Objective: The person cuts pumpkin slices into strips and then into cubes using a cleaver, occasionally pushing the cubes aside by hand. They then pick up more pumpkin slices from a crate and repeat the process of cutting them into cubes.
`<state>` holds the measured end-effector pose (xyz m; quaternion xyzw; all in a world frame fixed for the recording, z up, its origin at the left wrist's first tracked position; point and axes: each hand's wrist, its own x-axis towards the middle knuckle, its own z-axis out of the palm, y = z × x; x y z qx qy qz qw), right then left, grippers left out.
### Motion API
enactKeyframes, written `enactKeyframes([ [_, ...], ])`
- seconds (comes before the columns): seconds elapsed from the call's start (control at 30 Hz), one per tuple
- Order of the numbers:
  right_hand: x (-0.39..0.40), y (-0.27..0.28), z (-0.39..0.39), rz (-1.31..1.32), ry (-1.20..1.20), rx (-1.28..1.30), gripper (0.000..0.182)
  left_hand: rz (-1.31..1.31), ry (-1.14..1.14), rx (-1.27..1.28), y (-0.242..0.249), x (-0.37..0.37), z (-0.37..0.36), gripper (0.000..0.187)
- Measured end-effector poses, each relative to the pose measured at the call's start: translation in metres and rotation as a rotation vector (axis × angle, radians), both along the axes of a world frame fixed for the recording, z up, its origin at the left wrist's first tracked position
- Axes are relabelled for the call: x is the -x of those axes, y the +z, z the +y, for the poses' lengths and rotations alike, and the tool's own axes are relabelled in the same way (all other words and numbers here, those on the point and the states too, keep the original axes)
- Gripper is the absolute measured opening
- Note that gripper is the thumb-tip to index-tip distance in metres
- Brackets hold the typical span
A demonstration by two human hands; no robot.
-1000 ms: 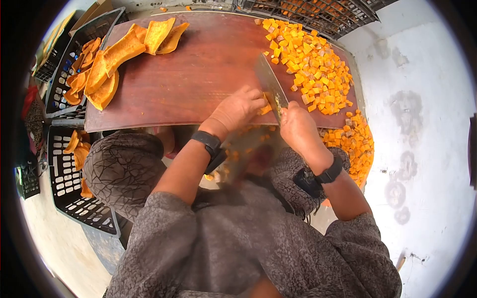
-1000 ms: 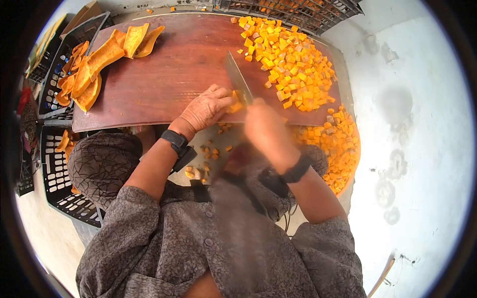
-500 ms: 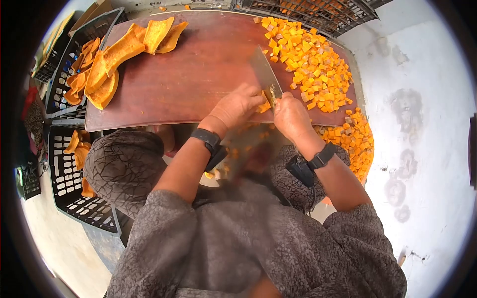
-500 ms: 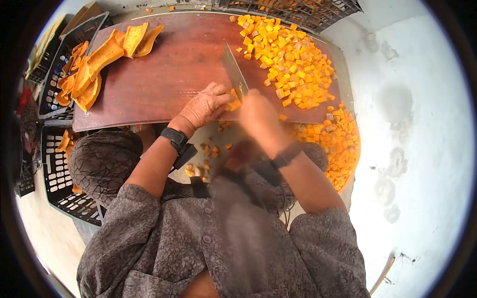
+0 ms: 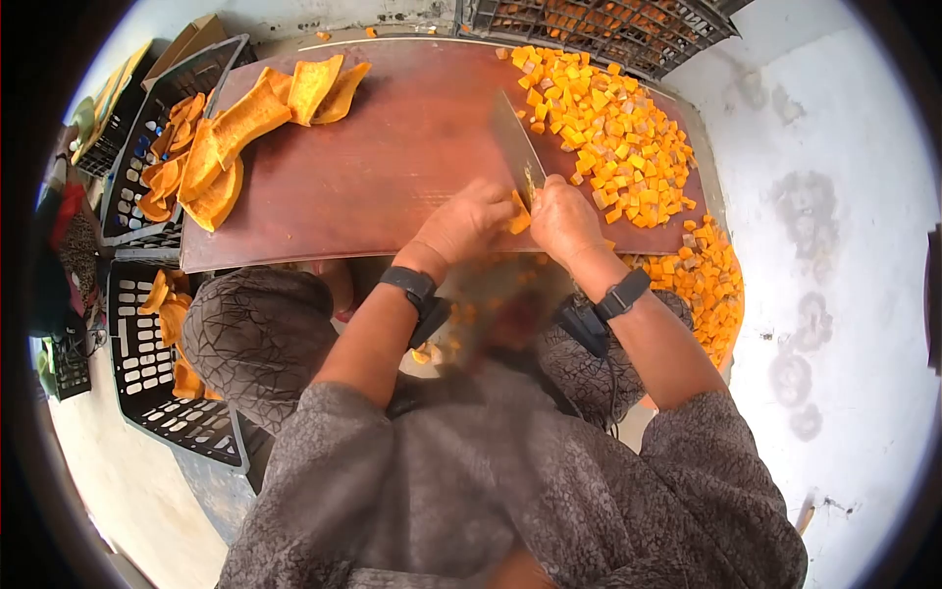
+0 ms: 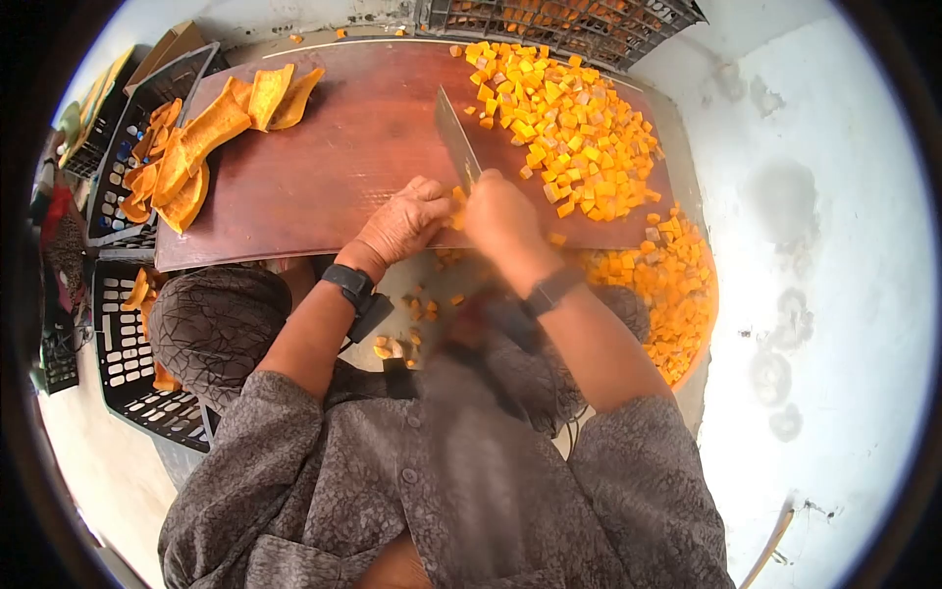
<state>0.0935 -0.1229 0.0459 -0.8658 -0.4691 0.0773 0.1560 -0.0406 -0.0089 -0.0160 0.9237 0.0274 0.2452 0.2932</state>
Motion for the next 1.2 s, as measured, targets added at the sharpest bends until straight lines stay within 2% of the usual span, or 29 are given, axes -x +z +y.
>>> enactKeyframes([
  [0.17, -0.011, 0.003, -0.007, 0.083, -0.033, -0.003, 0.026, -0.019, 0.015, 0.032, -0.003, 0.001, -0.004, 0.024],
  [0.27, -0.004, 0.023, -0.022, 0.085, -0.078, -0.008, 0.026, -0.031, 0.037, 0.013, -0.006, 0.001, -0.004, 0.022],
  [0.37, 0.001, 0.035, -0.041, 0.036, 0.014, -0.047, 0.024, -0.079, 0.040, -0.001, -0.007, 0.000, -0.005, 0.020],
  [0.43, 0.007, 0.041, -0.051, -0.017, 0.100, 0.023, 0.023, -0.073, 0.035, -0.003, -0.008, -0.001, -0.004, 0.020],
  [0.7, 0.017, 0.046, -0.068, 0.064, 0.072, 0.049, 0.022, -0.032, 0.038, -0.066, -0.004, 0.001, -0.004, 0.019],
  [0.83, 0.025, 0.055, -0.073, 0.078, 0.076, 0.081, 0.023, -0.106, 0.048, -0.067, -0.005, 0.000, -0.004, 0.018],
  [1.13, 0.030, 0.050, -0.070, 0.036, 0.123, 0.111, 0.020, -0.086, 0.035, -0.004, -0.006, -0.001, -0.004, 0.019],
  [1.2, 0.016, 0.025, -0.056, 0.034, 0.153, 0.076, 0.020, -0.043, 0.016, 0.017, -0.010, 0.000, -0.007, 0.021],
])
